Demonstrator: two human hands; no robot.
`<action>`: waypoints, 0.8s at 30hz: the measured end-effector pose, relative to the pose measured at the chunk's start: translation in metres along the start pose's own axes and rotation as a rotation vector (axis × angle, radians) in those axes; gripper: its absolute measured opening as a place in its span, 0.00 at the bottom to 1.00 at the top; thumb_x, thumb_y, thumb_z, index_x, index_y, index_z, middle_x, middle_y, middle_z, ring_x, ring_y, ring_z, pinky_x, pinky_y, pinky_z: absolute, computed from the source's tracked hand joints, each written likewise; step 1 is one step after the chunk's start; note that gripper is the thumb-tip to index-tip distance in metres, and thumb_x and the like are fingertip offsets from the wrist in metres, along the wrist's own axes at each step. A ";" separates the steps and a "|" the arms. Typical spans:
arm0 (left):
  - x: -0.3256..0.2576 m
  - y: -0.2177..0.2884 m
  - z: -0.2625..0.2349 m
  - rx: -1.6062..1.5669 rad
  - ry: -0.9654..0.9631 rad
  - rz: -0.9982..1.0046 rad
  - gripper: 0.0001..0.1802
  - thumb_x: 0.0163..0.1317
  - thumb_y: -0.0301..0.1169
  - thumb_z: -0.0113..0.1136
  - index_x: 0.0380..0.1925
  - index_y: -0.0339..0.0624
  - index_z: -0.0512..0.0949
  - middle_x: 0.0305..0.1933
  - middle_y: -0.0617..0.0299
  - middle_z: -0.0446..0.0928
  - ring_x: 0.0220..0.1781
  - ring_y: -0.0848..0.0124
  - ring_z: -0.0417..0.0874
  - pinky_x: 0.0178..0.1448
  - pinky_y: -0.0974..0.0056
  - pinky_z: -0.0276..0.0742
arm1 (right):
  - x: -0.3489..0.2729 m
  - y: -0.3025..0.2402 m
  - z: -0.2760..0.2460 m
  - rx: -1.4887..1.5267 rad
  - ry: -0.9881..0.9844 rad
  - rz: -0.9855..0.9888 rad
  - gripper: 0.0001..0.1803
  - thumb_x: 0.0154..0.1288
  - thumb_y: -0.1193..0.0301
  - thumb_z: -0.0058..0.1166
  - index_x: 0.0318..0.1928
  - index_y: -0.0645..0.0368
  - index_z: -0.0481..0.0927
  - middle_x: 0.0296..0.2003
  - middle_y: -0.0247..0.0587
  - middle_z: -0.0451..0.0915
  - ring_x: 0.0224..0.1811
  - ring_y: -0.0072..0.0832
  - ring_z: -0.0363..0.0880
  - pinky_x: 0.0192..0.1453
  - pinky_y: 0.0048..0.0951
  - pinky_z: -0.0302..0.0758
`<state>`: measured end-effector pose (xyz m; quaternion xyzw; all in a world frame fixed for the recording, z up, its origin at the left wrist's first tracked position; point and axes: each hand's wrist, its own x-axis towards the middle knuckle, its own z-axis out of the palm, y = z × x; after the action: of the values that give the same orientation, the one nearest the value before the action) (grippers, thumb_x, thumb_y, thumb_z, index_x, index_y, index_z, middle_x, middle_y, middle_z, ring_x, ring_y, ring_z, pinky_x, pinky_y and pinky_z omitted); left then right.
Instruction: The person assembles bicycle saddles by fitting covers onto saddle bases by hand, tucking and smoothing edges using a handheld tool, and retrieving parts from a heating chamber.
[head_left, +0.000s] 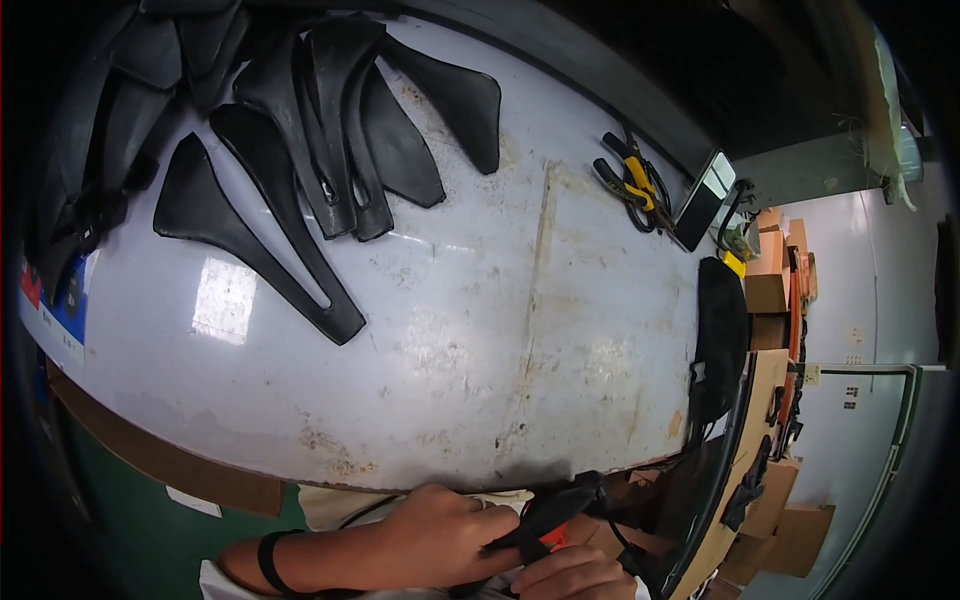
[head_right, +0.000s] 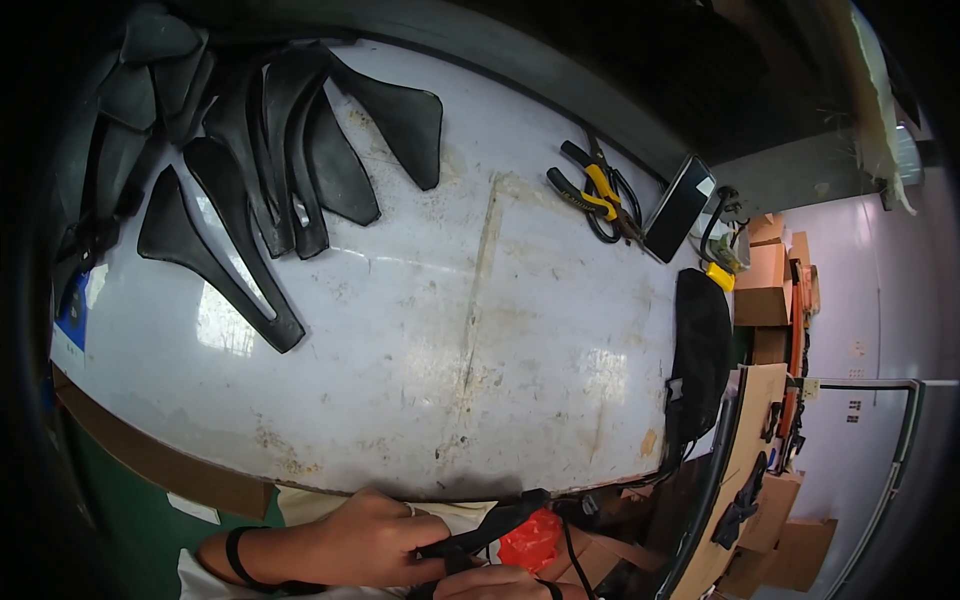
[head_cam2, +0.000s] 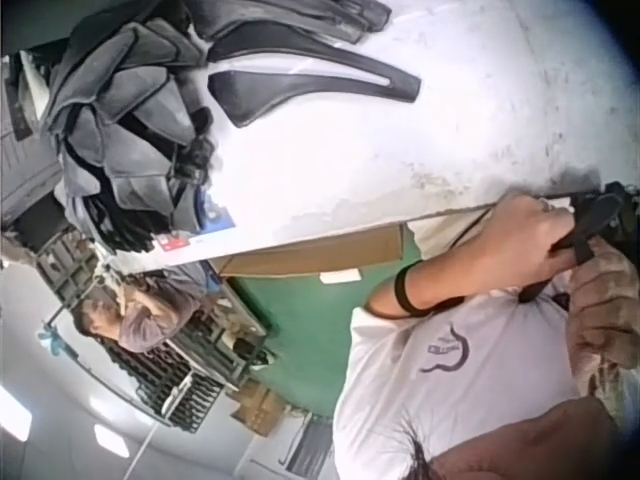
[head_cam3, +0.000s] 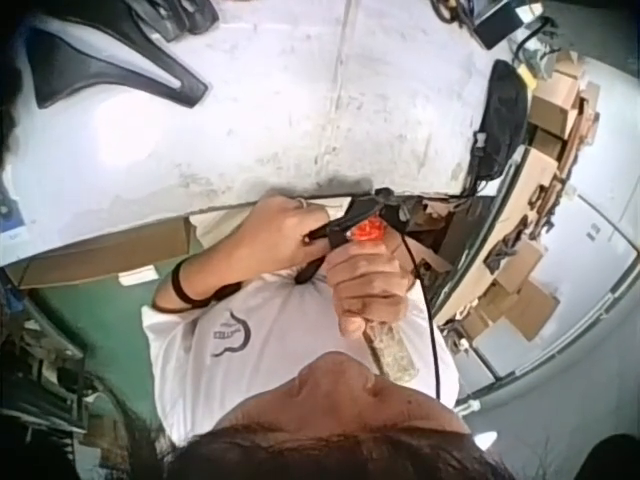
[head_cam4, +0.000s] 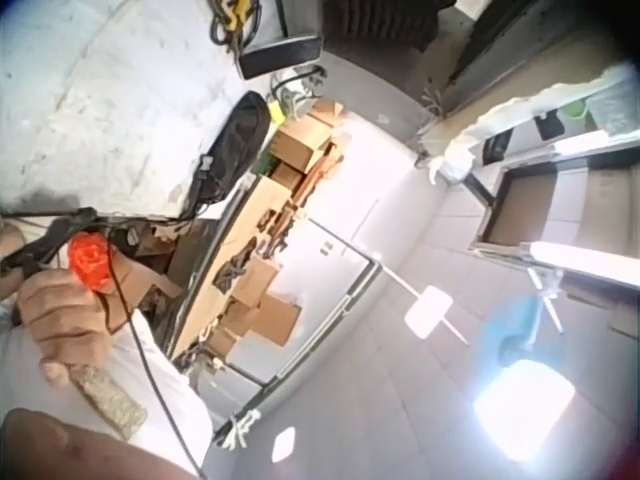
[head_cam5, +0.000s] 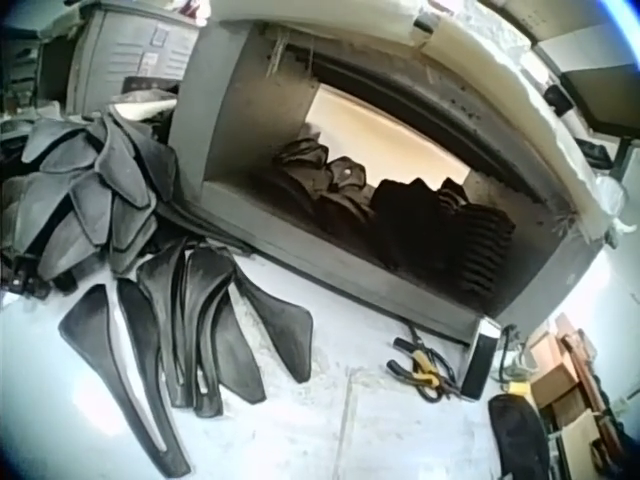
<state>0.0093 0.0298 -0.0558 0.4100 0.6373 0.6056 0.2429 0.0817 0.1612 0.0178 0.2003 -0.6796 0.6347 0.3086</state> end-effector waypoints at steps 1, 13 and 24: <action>-0.001 -0.001 -0.001 -0.027 -0.003 -0.023 0.16 0.60 0.38 0.72 0.25 0.43 0.74 0.16 0.55 0.75 0.18 0.53 0.81 0.21 0.52 0.74 | 0.005 -0.003 0.003 -0.033 -0.008 0.080 0.18 0.71 0.70 0.63 0.26 0.63 0.71 0.19 0.42 0.77 0.16 0.30 0.77 0.26 0.37 0.82; -0.001 0.001 0.000 -0.032 -0.023 -0.022 0.18 0.62 0.41 0.72 0.26 0.41 0.74 0.17 0.55 0.76 0.19 0.52 0.80 0.22 0.52 0.75 | 0.001 0.007 -0.013 -0.011 -0.071 -0.034 0.18 0.75 0.65 0.59 0.30 0.61 0.70 0.20 0.37 0.74 0.18 0.29 0.77 0.25 0.35 0.82; -0.001 -0.001 0.000 0.010 -0.014 0.016 0.17 0.59 0.39 0.73 0.27 0.41 0.74 0.17 0.56 0.76 0.18 0.54 0.80 0.22 0.54 0.75 | 0.025 0.015 -0.031 0.298 -0.385 0.116 0.11 0.68 0.74 0.66 0.33 0.64 0.77 0.20 0.41 0.79 0.19 0.30 0.79 0.25 0.35 0.80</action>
<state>0.0094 0.0287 -0.0573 0.4206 0.6354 0.6013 0.2404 0.0586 0.1968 0.0243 0.3215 -0.6350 0.6948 0.1033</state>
